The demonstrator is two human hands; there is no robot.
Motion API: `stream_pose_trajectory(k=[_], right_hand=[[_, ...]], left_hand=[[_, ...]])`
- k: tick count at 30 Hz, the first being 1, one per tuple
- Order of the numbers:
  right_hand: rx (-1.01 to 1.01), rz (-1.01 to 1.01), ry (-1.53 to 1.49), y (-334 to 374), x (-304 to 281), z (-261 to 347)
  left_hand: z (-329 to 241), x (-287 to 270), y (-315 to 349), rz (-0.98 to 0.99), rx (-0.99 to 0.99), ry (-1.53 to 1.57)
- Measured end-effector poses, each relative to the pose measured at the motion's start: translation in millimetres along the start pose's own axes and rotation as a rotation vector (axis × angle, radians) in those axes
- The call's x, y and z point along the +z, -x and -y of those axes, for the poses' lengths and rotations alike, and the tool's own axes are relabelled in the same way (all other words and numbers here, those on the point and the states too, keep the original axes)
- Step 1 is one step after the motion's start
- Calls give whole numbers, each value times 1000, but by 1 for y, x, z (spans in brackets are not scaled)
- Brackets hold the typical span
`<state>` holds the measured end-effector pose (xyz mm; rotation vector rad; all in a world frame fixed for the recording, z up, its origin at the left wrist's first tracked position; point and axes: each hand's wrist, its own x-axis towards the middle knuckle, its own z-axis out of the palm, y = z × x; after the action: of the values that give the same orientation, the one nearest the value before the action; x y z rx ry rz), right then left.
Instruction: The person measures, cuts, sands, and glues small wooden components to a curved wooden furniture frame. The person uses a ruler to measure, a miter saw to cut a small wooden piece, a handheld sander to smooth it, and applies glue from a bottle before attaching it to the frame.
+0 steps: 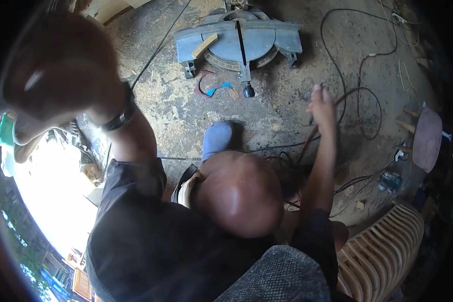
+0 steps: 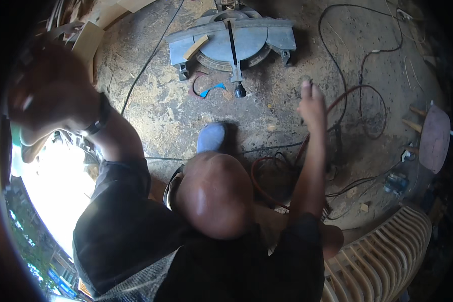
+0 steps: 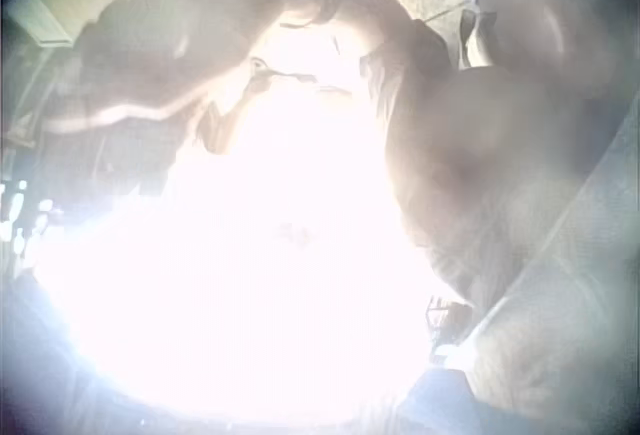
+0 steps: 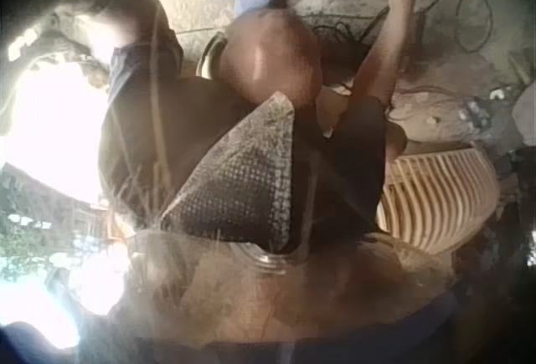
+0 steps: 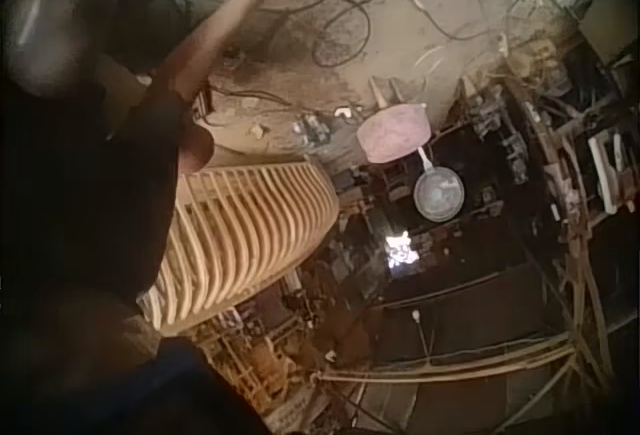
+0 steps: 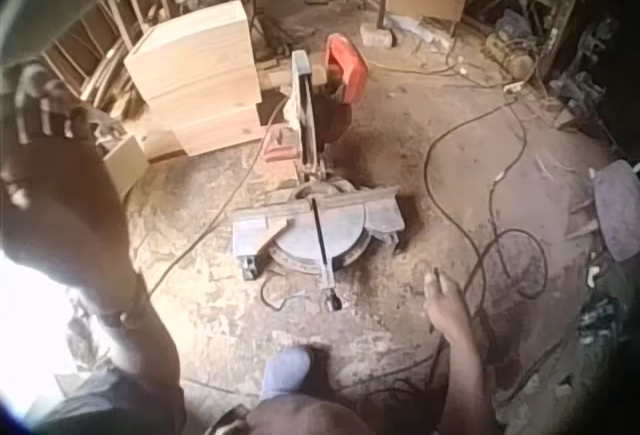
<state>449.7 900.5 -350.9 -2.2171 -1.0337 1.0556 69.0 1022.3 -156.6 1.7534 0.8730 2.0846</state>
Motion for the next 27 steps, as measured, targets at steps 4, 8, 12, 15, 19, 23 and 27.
stream_pose_trajectory(k=[4, 8, 12, 15, 19, 23, 27], right_hand=[[197, 284, 364, -12, 98, -162], [46, 342, 486, 1, 141, -167], [-86, 151, 192, 8, 71, -139], [-71, -149, -22, 85, -6, -98], [147, -464, -211, 247, -79, -73], [576, -770, -184, 395, -59, -110], [881, -839, -224, 455, -20, -127]], left_hand=[[167, 29, 173, 393, -733, -360], [242, -37, 268, 595, -513, -750], [253, -21, 271, 649, -426, -712], [252, -12, 273, 641, -452, -754], [251, -12, 274, 612, -402, -819], [252, -11, 274, 615, -378, -829], [254, -14, 271, 623, -389, -936]])
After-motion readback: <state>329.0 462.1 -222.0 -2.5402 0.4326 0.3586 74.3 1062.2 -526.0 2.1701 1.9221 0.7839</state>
